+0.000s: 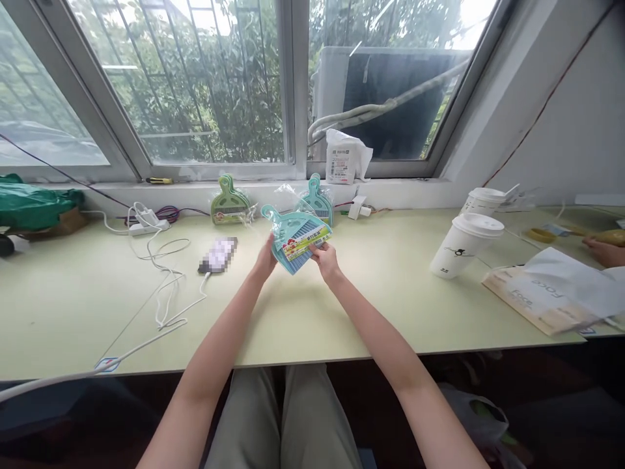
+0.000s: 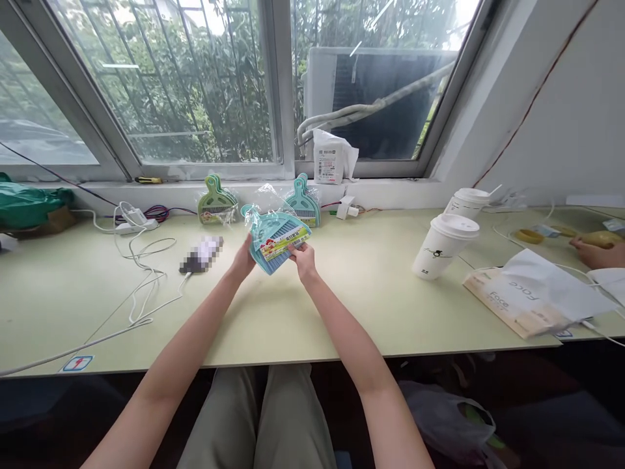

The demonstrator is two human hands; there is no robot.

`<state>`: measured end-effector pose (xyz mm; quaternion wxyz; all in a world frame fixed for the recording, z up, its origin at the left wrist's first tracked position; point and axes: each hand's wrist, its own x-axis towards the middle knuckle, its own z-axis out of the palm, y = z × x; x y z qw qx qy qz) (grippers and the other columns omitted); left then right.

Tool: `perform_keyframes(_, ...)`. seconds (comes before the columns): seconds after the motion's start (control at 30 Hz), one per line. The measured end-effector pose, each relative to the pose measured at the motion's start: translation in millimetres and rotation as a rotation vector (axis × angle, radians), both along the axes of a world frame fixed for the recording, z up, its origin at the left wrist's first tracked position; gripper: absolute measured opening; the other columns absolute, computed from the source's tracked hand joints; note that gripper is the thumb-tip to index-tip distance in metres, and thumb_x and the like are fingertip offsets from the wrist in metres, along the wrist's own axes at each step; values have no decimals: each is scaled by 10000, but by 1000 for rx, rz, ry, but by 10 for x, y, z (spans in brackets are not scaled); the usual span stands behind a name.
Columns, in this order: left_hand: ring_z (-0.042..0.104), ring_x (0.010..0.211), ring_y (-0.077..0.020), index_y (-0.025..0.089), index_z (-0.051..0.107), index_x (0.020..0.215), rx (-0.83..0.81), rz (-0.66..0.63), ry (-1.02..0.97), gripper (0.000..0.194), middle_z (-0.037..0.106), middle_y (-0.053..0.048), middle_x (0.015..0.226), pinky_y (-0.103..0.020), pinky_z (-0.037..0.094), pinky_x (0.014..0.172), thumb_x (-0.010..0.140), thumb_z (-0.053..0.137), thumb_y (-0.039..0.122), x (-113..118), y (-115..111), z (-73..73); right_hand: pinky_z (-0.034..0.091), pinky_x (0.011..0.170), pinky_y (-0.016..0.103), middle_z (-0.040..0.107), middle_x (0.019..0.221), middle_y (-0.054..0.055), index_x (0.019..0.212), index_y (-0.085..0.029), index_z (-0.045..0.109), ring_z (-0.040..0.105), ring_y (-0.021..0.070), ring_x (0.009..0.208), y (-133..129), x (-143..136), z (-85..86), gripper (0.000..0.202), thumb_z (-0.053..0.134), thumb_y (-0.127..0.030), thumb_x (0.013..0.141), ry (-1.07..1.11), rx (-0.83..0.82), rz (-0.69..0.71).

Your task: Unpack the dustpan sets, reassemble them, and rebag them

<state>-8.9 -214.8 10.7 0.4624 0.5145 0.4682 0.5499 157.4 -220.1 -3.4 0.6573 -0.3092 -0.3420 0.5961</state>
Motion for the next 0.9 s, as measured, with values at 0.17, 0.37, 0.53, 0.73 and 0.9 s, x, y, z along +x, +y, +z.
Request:
perform_keyframes(0.17,595,1150,-296,212,554,1269,-126,-380,-223,589,611,-113,1280,-443,489,963,831,507,604,223,-86,-59,577,827,322,707,901,35,859,-171,600,670,175,885,19,26,28,274,770,-195,646,68,26,-165)
perform_keyframes(0.37,519,1251,-267,259,531,1279,17,-215,-306,527,563,-73,1346,-421,437,1043,816,588,502,175,-81,-59,586,806,347,705,879,36,851,-179,592,677,196,889,62,0,-23,342,815,-202,592,68,7,-107)
perform_keyframes(0.53,525,1241,-294,243,575,1227,-125,-355,-281,514,583,-93,1319,-437,460,1018,772,664,464,179,-135,-91,588,797,348,707,887,37,850,-178,600,680,191,856,59,1,-31,322,806,-206,604,74,45,-118)
perform_keyframes(0.73,520,1247,-296,230,590,1177,-55,-263,-375,519,601,-99,1296,-438,445,1036,708,729,403,353,-141,-139,587,795,308,704,915,25,882,-197,601,676,181,891,61,31,-36,321,783,-183,618,74,6,-155)
perform_keyframes(0.9,558,1204,-287,229,570,1194,-47,-142,-382,538,627,-94,1254,-435,444,1040,709,724,405,332,-93,-218,596,772,326,700,858,18,852,-200,588,686,188,850,113,15,-95,351,807,-166,580,43,-13,-88)
